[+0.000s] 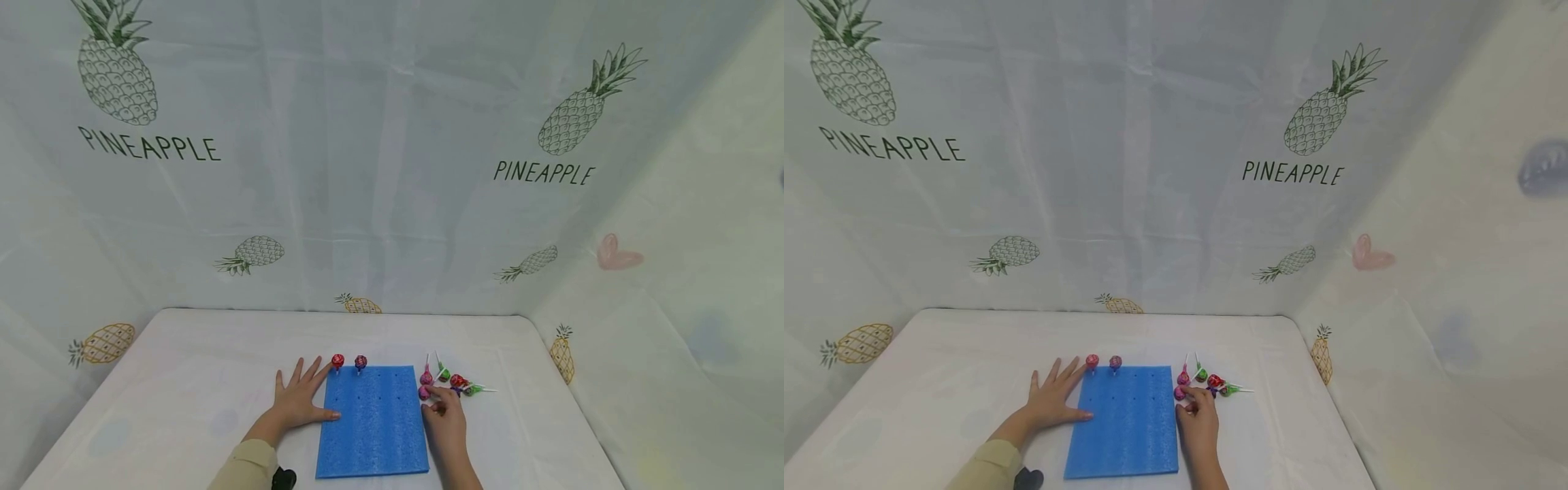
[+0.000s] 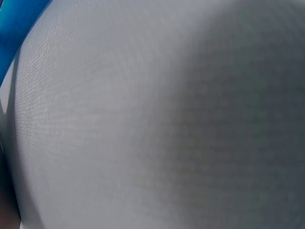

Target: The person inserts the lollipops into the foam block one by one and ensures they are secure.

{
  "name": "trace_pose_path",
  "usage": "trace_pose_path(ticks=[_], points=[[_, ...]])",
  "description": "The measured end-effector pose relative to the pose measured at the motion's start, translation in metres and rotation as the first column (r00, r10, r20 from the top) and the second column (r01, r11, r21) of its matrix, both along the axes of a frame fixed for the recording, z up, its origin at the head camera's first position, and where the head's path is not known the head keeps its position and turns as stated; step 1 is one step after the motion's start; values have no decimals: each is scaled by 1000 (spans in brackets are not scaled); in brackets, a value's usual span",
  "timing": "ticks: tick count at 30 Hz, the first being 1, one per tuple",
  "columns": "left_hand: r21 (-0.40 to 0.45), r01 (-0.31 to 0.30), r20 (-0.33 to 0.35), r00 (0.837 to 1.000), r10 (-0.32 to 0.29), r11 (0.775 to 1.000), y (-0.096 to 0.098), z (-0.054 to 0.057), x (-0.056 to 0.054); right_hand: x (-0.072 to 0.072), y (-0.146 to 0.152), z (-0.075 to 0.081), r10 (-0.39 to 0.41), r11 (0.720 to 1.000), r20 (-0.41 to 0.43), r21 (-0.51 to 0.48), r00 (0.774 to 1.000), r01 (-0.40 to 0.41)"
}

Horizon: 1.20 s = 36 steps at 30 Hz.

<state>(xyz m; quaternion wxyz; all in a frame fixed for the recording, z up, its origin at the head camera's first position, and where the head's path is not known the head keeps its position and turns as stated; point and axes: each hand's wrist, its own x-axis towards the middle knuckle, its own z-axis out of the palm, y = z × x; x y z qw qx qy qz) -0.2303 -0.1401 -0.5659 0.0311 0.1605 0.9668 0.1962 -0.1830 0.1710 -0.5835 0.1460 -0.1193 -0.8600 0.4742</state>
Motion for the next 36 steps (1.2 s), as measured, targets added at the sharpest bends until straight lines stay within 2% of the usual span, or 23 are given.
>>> trace_pose_path(ticks=[5,10,16,20,24,29,33,36], points=[[16,8,-11,1000,-8,1000,0,0,1,0,-2,2,6,1000,29,-19,1000,-6],[53,26,-38,999,-24,998,-2,-7,0,-1,-2,3,-5,998,90,-58,996,10],[27,11,-51,999,-9,1000,-3,-25,-8,-3,1,2,14,998,44,-64,999,-11],[35,3,-79,997,0,999,-4,-31,-10,-4,0,2,20,998,37,-68,999,-18],[48,5,-77,997,-2,999,-4,-28,-9,-4,0,2,14,999,43,-53,999,-12],[35,17,-30,999,-16,999,-2,-14,-4,-3,1,3,7,997,38,-78,999,-4],[28,16,1,1000,-16,999,-1,-2,0,-4,2,4,4,991,58,-135,998,4],[-3,5,15,1000,-5,1000,0,2,1,-4,3,6,11,976,68,-220,998,4]])
